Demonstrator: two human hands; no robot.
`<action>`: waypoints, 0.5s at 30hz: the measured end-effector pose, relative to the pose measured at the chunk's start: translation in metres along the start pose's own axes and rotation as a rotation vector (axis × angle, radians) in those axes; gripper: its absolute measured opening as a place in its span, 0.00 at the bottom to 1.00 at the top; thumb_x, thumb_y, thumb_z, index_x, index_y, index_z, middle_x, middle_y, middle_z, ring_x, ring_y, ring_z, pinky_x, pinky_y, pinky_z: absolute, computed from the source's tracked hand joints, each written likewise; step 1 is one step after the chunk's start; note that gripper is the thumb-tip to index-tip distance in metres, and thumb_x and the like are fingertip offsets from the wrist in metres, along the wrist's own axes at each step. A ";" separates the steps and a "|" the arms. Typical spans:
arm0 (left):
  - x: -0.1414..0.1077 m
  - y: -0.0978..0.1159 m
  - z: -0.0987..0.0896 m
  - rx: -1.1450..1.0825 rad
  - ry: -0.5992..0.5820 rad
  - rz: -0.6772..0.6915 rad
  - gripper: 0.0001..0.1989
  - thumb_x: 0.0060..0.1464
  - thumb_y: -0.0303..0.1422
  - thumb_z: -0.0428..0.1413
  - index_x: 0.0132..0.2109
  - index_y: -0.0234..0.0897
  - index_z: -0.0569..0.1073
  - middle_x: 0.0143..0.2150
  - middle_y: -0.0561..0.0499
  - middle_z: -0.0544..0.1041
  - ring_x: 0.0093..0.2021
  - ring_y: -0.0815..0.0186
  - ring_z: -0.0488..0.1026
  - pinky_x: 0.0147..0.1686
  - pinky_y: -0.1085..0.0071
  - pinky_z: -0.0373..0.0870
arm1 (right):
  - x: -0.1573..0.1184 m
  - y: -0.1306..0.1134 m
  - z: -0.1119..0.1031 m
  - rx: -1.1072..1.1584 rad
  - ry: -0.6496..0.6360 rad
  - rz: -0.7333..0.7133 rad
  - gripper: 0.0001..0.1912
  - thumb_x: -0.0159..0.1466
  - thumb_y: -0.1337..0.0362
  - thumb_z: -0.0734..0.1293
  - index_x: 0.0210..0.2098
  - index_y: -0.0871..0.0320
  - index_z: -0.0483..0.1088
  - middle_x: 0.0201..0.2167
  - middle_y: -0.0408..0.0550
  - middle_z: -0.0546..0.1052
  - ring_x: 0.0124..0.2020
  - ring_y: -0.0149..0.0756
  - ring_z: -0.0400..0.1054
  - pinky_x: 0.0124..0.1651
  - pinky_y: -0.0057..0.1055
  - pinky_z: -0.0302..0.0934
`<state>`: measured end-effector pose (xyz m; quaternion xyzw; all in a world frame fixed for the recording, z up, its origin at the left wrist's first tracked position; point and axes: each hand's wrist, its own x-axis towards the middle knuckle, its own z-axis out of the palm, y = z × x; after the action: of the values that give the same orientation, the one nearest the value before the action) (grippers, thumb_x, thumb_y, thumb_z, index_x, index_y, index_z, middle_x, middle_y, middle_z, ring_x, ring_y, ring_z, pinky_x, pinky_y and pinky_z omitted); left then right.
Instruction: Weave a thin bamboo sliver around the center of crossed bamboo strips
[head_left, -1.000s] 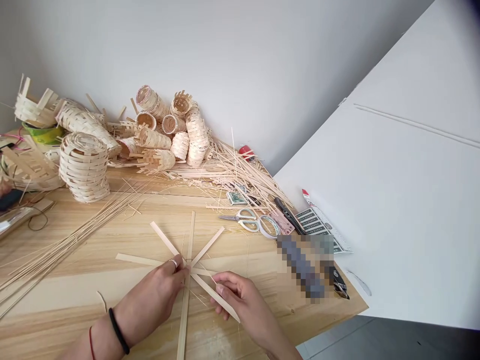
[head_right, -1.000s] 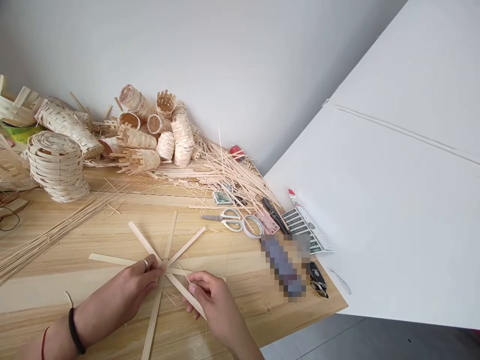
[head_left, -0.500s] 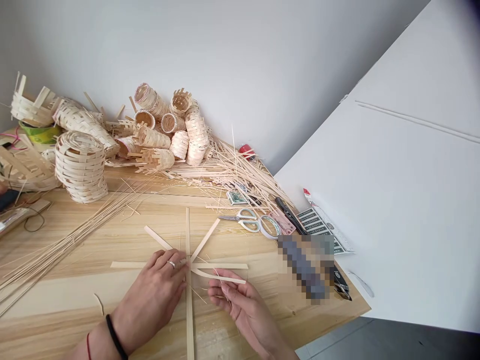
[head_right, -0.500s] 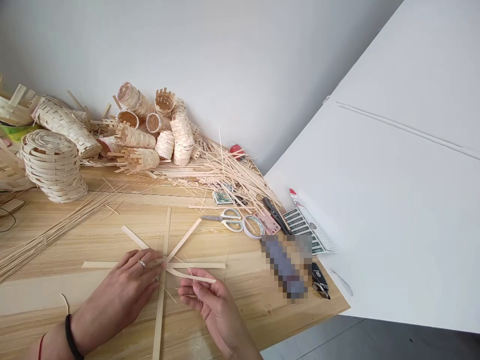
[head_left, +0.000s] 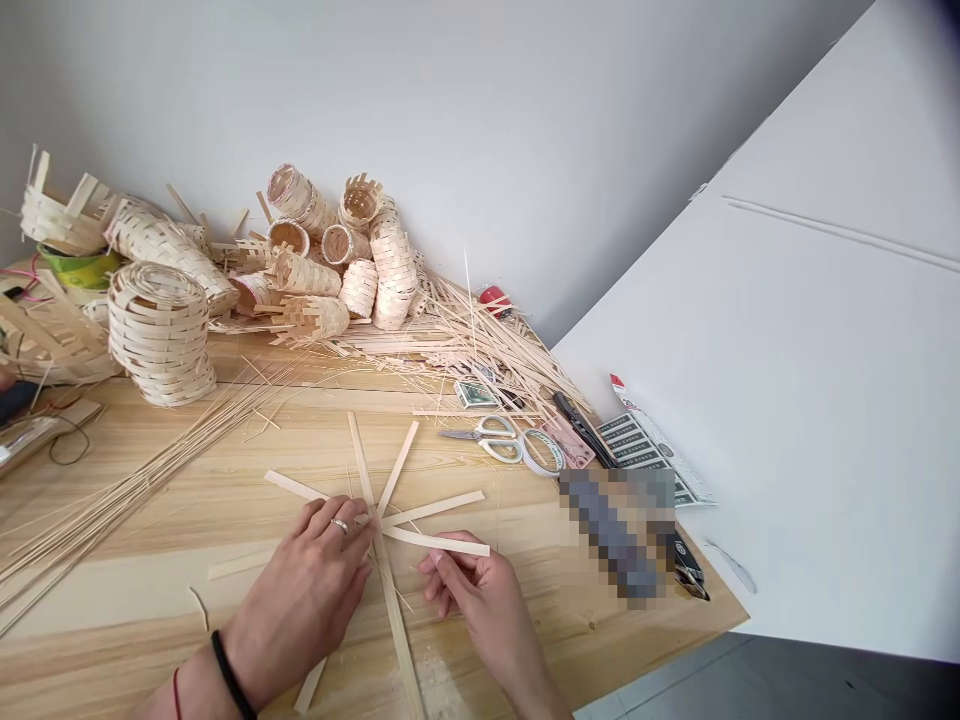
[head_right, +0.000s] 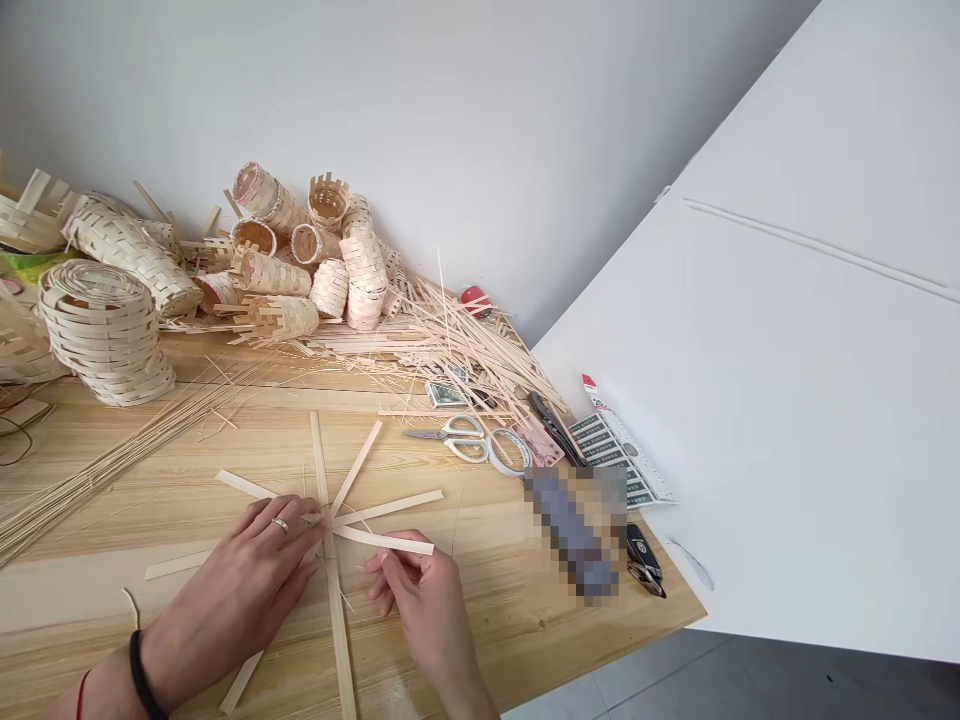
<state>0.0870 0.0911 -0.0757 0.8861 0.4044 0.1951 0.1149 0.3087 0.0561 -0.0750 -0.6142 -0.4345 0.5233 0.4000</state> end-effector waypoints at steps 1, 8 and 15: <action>0.000 0.000 0.000 -0.002 0.003 0.001 0.17 0.62 0.23 0.52 0.56 0.36 0.75 0.57 0.42 0.76 0.60 0.49 0.69 0.60 0.46 0.68 | 0.000 -0.001 0.001 -0.047 0.015 -0.012 0.31 0.61 0.35 0.70 0.35 0.60 0.77 0.32 0.54 0.81 0.27 0.37 0.71 0.26 0.30 0.62; -0.002 -0.002 0.004 -0.028 -0.002 -0.036 0.16 0.62 0.24 0.54 0.55 0.38 0.75 0.57 0.43 0.76 0.60 0.48 0.68 0.59 0.45 0.68 | -0.005 -0.003 0.003 -0.364 0.129 -0.111 0.32 0.66 0.34 0.63 0.39 0.59 0.79 0.25 0.51 0.76 0.27 0.42 0.69 0.32 0.34 0.62; 0.001 0.001 -0.001 -0.073 -0.025 -0.075 0.11 0.63 0.24 0.55 0.50 0.39 0.76 0.55 0.43 0.75 0.58 0.49 0.68 0.57 0.48 0.68 | -0.005 -0.002 0.003 -0.212 0.009 0.006 0.33 0.65 0.35 0.66 0.41 0.61 0.80 0.29 0.54 0.79 0.27 0.42 0.70 0.28 0.33 0.60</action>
<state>0.0878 0.0914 -0.0742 0.8680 0.4284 0.1942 0.1592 0.3051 0.0519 -0.0717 -0.6567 -0.4837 0.4730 0.3332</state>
